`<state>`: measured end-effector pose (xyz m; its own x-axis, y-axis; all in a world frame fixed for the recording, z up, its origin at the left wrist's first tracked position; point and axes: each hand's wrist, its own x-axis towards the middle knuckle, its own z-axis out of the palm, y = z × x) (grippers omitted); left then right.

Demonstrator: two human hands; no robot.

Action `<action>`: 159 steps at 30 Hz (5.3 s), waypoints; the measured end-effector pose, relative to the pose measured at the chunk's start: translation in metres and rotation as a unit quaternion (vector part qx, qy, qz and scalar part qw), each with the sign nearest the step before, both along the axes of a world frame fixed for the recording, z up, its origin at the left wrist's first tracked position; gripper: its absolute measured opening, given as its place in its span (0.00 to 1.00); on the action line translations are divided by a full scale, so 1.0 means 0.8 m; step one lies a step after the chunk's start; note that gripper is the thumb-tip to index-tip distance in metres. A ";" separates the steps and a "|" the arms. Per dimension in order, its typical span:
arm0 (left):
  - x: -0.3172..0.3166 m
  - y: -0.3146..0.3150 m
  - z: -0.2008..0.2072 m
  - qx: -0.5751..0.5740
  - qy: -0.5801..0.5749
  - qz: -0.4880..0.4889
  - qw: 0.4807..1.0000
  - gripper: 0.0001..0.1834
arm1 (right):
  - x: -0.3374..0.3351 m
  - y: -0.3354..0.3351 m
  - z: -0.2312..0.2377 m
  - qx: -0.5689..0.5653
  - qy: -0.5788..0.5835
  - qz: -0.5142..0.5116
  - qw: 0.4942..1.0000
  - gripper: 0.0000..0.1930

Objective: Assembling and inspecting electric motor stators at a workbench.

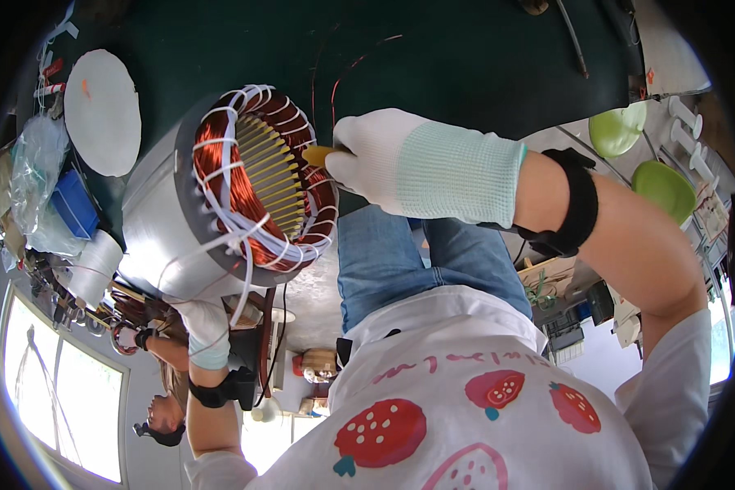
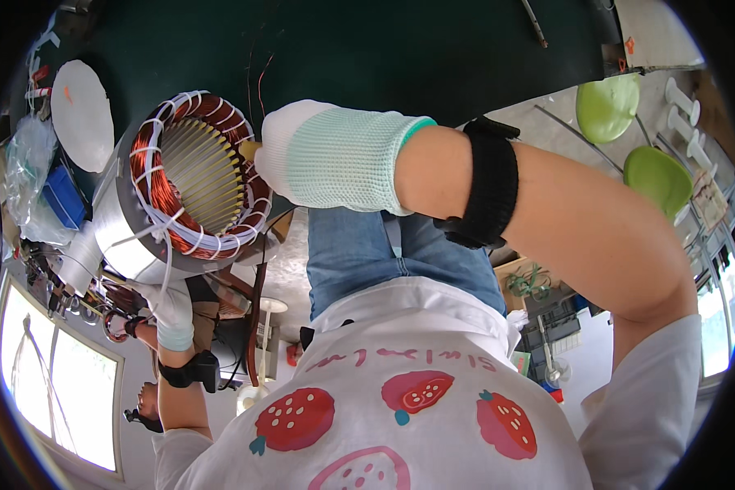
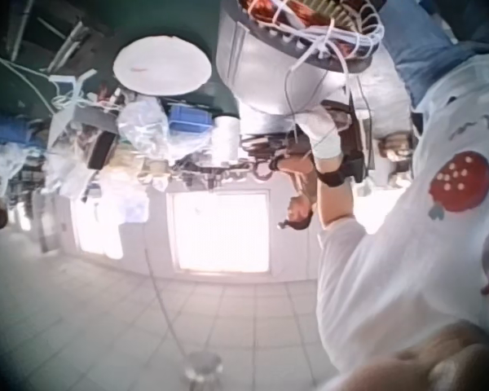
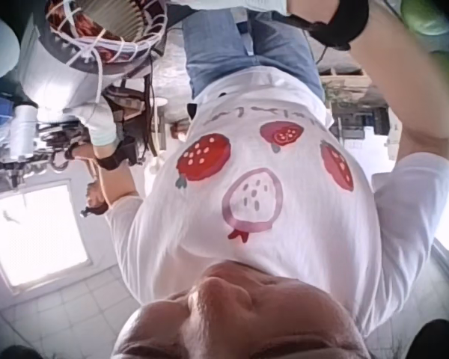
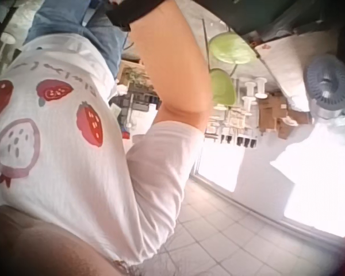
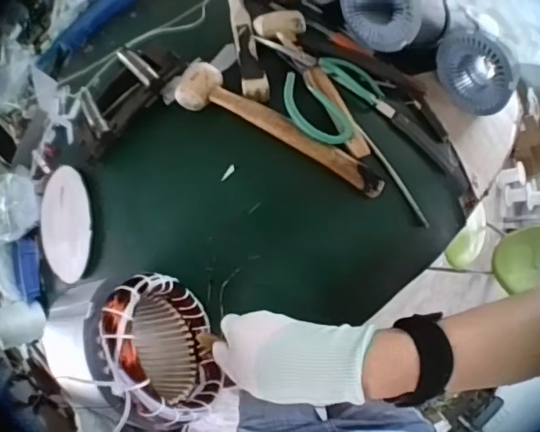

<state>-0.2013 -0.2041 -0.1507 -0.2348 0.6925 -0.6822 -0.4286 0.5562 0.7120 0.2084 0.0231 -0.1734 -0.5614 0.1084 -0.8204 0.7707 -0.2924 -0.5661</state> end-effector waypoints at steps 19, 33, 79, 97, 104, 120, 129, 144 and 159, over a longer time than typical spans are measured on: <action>0.010 0.005 -0.013 -0.087 0.256 -0.113 0.956 0.42 | -0.017 0.041 0.020 -0.044 -0.042 0.043 0.997 0.20; -0.007 0.005 -0.001 -0.069 0.310 -0.283 0.905 0.43 | -0.009 -0.008 -0.025 -0.017 0.045 -0.032 0.998 0.09; 0.044 0.052 -0.016 -0.094 0.243 -0.048 0.964 0.63 | -0.030 0.042 0.007 0.062 0.003 0.043 0.997 0.20; 0.032 0.072 -0.018 -0.078 0.214 -0.022 0.973 0.58 | -0.030 0.057 0.004 0.048 0.057 0.028 0.997 0.14; -0.006 0.059 -0.023 0.007 0.173 -0.113 0.978 0.45 | -0.029 0.045 -0.013 0.120 0.069 0.084 0.987 0.14; 0.016 0.080 -0.028 -0.019 0.188 0.010 0.982 0.45 | -0.026 0.073 0.009 0.009 0.050 -0.040 0.998 0.20; 0.046 0.095 -0.018 -0.055 0.150 0.130 0.978 0.44 | -0.030 0.052 -0.039 0.211 0.185 0.015 0.960 0.15; 0.053 0.108 -0.015 -0.021 0.160 0.085 0.983 0.44 | -0.048 0.026 -0.071 0.146 0.045 -0.015 0.988 0.09; 0.000 0.113 -0.020 -0.070 0.347 -0.186 0.916 0.41 | -0.038 0.084 -0.031 0.151 0.007 0.004 0.989 0.20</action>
